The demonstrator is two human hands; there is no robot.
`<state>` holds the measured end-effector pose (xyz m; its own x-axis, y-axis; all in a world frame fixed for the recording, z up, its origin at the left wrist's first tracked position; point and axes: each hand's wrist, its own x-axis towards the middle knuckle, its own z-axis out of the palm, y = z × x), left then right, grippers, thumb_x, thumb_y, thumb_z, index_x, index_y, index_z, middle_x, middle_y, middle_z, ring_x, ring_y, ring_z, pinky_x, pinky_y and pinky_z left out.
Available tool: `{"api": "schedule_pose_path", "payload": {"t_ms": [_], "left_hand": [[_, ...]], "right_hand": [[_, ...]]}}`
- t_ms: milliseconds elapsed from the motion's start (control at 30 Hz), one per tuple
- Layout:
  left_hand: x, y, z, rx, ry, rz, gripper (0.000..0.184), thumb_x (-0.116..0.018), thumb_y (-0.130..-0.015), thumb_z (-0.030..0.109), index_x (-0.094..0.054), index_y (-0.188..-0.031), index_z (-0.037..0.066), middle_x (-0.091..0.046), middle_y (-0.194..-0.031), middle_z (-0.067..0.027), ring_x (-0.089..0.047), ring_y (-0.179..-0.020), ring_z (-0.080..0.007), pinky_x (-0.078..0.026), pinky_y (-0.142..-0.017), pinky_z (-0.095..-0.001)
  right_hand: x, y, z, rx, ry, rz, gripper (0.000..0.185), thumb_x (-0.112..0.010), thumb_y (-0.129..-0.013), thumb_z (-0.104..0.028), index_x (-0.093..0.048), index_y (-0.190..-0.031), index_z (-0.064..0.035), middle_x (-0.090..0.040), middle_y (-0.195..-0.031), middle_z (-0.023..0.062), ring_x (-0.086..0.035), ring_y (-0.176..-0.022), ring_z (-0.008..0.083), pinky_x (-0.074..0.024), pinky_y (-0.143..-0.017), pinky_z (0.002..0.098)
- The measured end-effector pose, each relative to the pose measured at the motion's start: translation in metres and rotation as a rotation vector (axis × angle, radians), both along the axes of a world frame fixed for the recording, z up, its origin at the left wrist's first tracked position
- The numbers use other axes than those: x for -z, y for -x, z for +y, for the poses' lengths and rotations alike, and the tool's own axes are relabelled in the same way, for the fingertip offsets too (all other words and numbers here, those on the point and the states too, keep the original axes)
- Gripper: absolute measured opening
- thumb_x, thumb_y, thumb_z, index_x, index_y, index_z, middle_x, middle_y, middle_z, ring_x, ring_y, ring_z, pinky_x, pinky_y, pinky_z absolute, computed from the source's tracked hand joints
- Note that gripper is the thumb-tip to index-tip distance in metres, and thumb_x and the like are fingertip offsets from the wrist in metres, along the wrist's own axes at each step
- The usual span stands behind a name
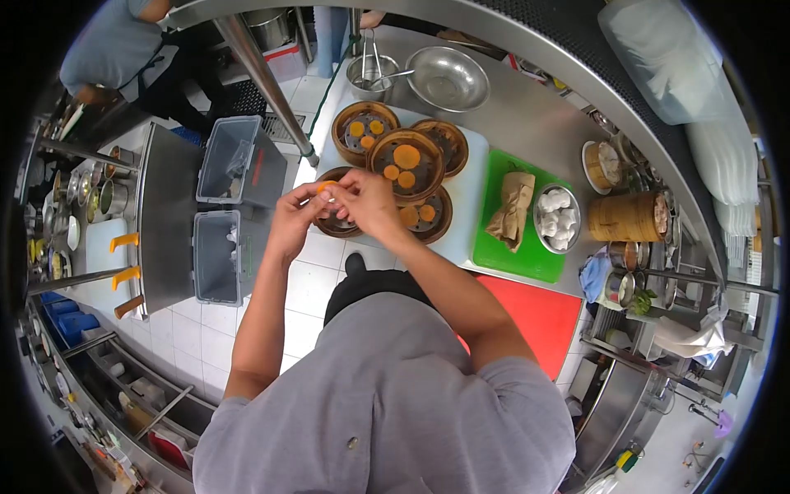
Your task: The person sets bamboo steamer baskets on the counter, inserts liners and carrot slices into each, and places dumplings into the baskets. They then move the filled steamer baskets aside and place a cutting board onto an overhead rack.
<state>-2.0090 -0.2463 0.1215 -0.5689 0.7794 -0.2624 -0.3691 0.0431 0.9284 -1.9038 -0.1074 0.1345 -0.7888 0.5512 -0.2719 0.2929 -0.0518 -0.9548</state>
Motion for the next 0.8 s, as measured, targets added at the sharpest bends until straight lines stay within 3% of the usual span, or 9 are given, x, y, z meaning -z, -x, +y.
{"api": "schedule_pose_path", "payload": {"t_ms": [200,300,333,367,400,500,567,700,800], "left_hand": [[0.027,0.004,-0.013,-0.055,0.272,0.389,0.021,-0.072,-0.095,0.017,-0.074,-0.102,-0.002,-0.074,-0.082,-0.0090,-0.067,-0.070,-0.0150,-0.052,-0.065,-0.0282],[0.029,-0.008,0.007,0.205,0.360,0.937,0.021,-0.069,-0.093,0.020,-0.075,-0.100,0.002,-0.071,-0.083,-0.0203,-0.069,-0.075,-0.0367,-0.054,-0.071,-0.0415],[0.028,-0.012,0.016,0.250,0.411,0.914,0.022,-0.070,-0.092,0.023,-0.075,-0.097,0.002,-0.072,-0.086,-0.0203,-0.070,-0.081,-0.0395,-0.054,-0.073,-0.0444],[0.045,-0.011,0.016,0.267,0.408,0.964,0.022,-0.072,-0.090,0.024,-0.075,-0.096,0.003,-0.072,-0.086,-0.0202,-0.070,-0.081,-0.0389,-0.054,-0.073,-0.0445],[0.054,-0.008,0.022,0.304,0.434,1.048,0.023,-0.073,-0.090,0.025,-0.075,-0.096,0.004,-0.071,-0.086,-0.0207,-0.069,-0.082,-0.0396,-0.054,-0.074,-0.0459],[0.038,-0.025,0.024,0.151,0.531,1.210,0.043,-0.077,-0.086,0.032,-0.068,-0.118,0.003,-0.062,-0.124,-0.0244,-0.062,-0.107,-0.0442,-0.051,-0.088,-0.0491],[0.053,-0.024,0.015,0.029,0.370,1.331,0.040,-0.074,-0.090,0.025,-0.066,-0.120,-0.001,-0.060,-0.118,-0.0254,-0.061,-0.106,-0.0454,-0.051,-0.090,-0.0494],[0.040,-0.057,0.016,-0.138,0.324,1.380,0.028,-0.070,-0.095,0.016,-0.067,-0.118,0.000,-0.061,-0.114,-0.0183,-0.065,-0.092,-0.0339,-0.053,-0.073,-0.0397],[0.014,-0.094,0.034,-0.133,0.331,1.351,0.020,-0.068,-0.096,0.011,-0.068,-0.114,0.001,-0.061,-0.112,-0.0145,-0.066,-0.082,-0.0257,-0.052,-0.062,-0.0327]], "right_hand": [[0.018,-0.055,-0.024,0.062,0.068,-0.055,0.021,-0.067,-0.098,-0.022,-0.069,-0.098,-0.0014,-0.071,-0.076,0.0099,-0.069,-0.059,0.0176,-0.0542,-0.053,0.0311],[0.033,-0.128,0.000,-0.192,-0.549,-0.035,0.019,-0.068,-0.097,-0.018,-0.070,-0.104,-0.0005,-0.071,-0.079,0.0125,-0.070,-0.064,0.0199,-0.0556,-0.060,0.0338],[0.029,-0.156,0.013,-0.174,-0.666,-0.009,0.017,-0.068,-0.095,-0.015,-0.070,-0.104,-0.0006,-0.072,-0.081,0.0138,-0.071,-0.064,0.0230,-0.0560,-0.061,0.0353],[0.013,-0.177,0.018,-0.099,-0.685,0.010,0.010,-0.069,-0.091,-0.014,-0.071,-0.097,-0.0062,-0.070,-0.079,0.0159,-0.069,-0.067,0.0324,-0.0552,-0.063,0.0396],[0.004,-0.199,0.031,-0.022,-0.689,-0.113,0.010,-0.068,-0.091,-0.013,-0.071,-0.098,-0.0058,-0.071,-0.081,0.0155,-0.070,-0.069,0.0323,-0.0561,-0.065,0.0397],[-0.001,-0.283,0.090,0.409,-0.991,-0.120,0.010,-0.069,-0.090,-0.012,-0.070,-0.098,-0.0056,-0.071,-0.083,0.0156,-0.070,-0.068,0.0301,-0.0557,-0.062,0.0395],[-0.004,-0.351,0.142,0.748,-0.980,-0.237,0.012,-0.070,-0.088,-0.011,-0.069,-0.099,-0.0052,-0.071,-0.084,0.0150,-0.070,-0.066,0.0297,-0.0549,-0.061,0.0393],[0.027,-0.533,0.268,1.372,-1.023,-0.362,0.017,-0.065,-0.085,-0.003,-0.067,-0.102,-0.0024,-0.070,-0.089,0.0188,-0.069,-0.071,0.0325,-0.0541,-0.066,0.0421],[0.049,-0.644,0.341,1.464,-0.950,-0.642,0.019,-0.060,-0.091,-0.017,-0.073,-0.099,-0.0060,-0.073,-0.093,0.0214,-0.072,-0.085,0.0387,-0.0558,-0.076,0.0490]]}}
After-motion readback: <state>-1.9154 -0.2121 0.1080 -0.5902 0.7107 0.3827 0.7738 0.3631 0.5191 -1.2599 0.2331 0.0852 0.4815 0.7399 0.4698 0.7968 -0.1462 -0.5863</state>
